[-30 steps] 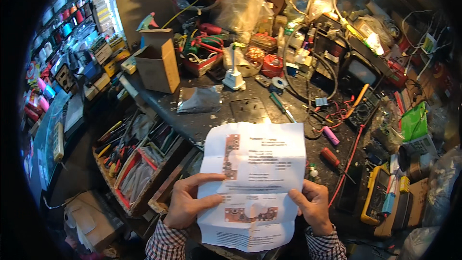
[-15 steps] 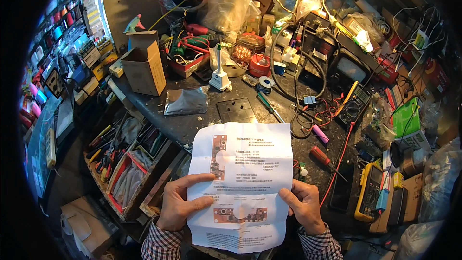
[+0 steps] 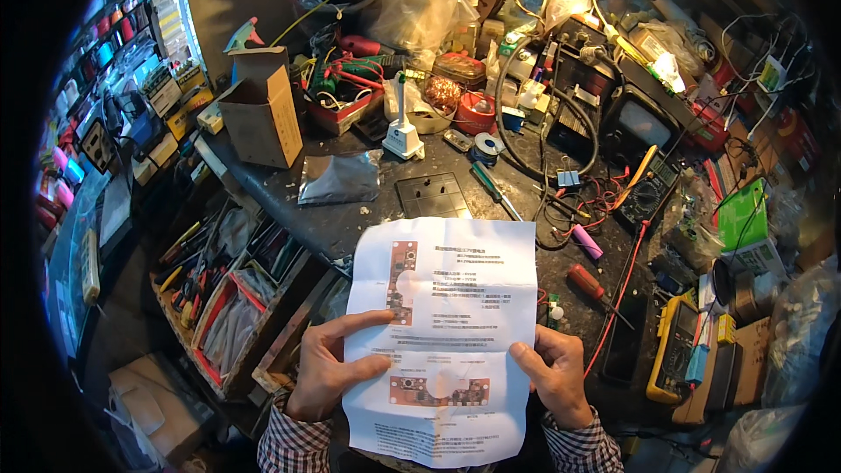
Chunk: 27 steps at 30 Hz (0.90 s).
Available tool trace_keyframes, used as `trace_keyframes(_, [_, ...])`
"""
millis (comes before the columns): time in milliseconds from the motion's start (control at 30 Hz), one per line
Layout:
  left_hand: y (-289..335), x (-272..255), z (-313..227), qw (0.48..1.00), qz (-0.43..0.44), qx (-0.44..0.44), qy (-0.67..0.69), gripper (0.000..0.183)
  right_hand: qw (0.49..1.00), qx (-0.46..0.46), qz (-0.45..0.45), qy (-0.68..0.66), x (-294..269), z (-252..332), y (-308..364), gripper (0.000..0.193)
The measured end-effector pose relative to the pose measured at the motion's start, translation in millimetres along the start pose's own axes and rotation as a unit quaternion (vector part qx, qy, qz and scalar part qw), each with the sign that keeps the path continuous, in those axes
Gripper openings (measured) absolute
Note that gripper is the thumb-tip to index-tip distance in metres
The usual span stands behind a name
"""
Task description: The person reviews a printed instruction sheet, then uses a soldering iron to attach wires and components to a small green circuit board inside a black plastic enclosure. The person repeatedly applies solder to connection points while holding the board and wires in place.
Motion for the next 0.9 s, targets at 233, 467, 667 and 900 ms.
trace_keyframes(233, [0.3,-2.9,-0.1,1.000,0.012,-0.006,-0.029,0.063,0.998,-0.032,-0.033,-0.030,4.2,1.5,-1.2,0.019])
trace_keyframes(467, [-0.7,-3.3,-1.3,0.999,0.018,-0.005,-0.037,0.064,0.998,-0.024,-0.049,-0.018,3.0,-3.8,-0.8,0.020])
trace_keyframes(667, [-0.9,-2.5,-1.6,0.999,0.017,0.002,-0.036,0.065,0.998,-0.025,-0.047,-0.024,3.8,-3.2,-0.8,0.021])
trace_keyframes(900, [-0.7,-2.4,-2.4,0.999,0.017,-0.002,-0.034,0.066,0.998,-0.025,-0.045,-0.024,3.8,-2.6,-0.7,0.021])
Point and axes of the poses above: each hand's wrist, its own y-axis away from the middle knuckle, its own x-axis out of the palm, z = x × y, the point moved 3 cm from there along -y, towards the middle knuckle, and after that the axes turned 2 degrees about z, right-handed, at the moved point
